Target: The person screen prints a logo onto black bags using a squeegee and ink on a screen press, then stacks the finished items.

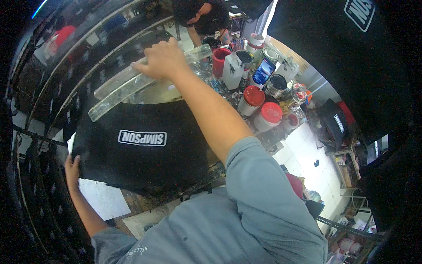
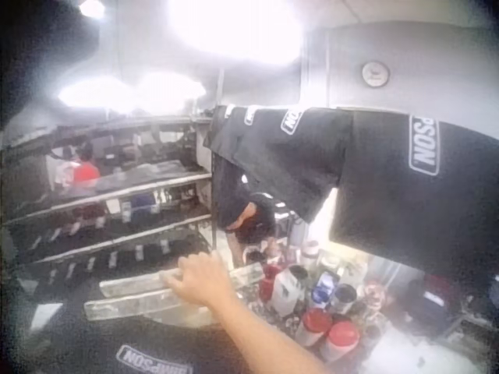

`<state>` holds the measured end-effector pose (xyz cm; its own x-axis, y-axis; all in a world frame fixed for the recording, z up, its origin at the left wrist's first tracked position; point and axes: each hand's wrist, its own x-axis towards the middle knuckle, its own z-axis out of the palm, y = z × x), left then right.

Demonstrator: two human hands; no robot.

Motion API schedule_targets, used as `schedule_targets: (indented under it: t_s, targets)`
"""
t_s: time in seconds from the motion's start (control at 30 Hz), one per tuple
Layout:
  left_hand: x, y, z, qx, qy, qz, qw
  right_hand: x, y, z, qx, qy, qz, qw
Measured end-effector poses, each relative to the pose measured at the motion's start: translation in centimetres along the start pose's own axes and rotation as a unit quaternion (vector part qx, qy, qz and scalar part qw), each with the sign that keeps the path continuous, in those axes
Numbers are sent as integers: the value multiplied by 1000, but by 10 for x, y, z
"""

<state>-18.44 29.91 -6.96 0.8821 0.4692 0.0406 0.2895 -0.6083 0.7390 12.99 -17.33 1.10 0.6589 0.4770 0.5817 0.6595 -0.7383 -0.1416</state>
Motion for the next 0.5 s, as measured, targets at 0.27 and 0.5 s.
schedule_targets:
  t_s: [0.27,0.5]
  targets:
    - [118,60,-148,95,7,-18,995,-2,-2,-3,16,-7,6,1000]
    - [174,123,-204,248,19,73,966,-3,-1,-2,0,-13,-5,1000]
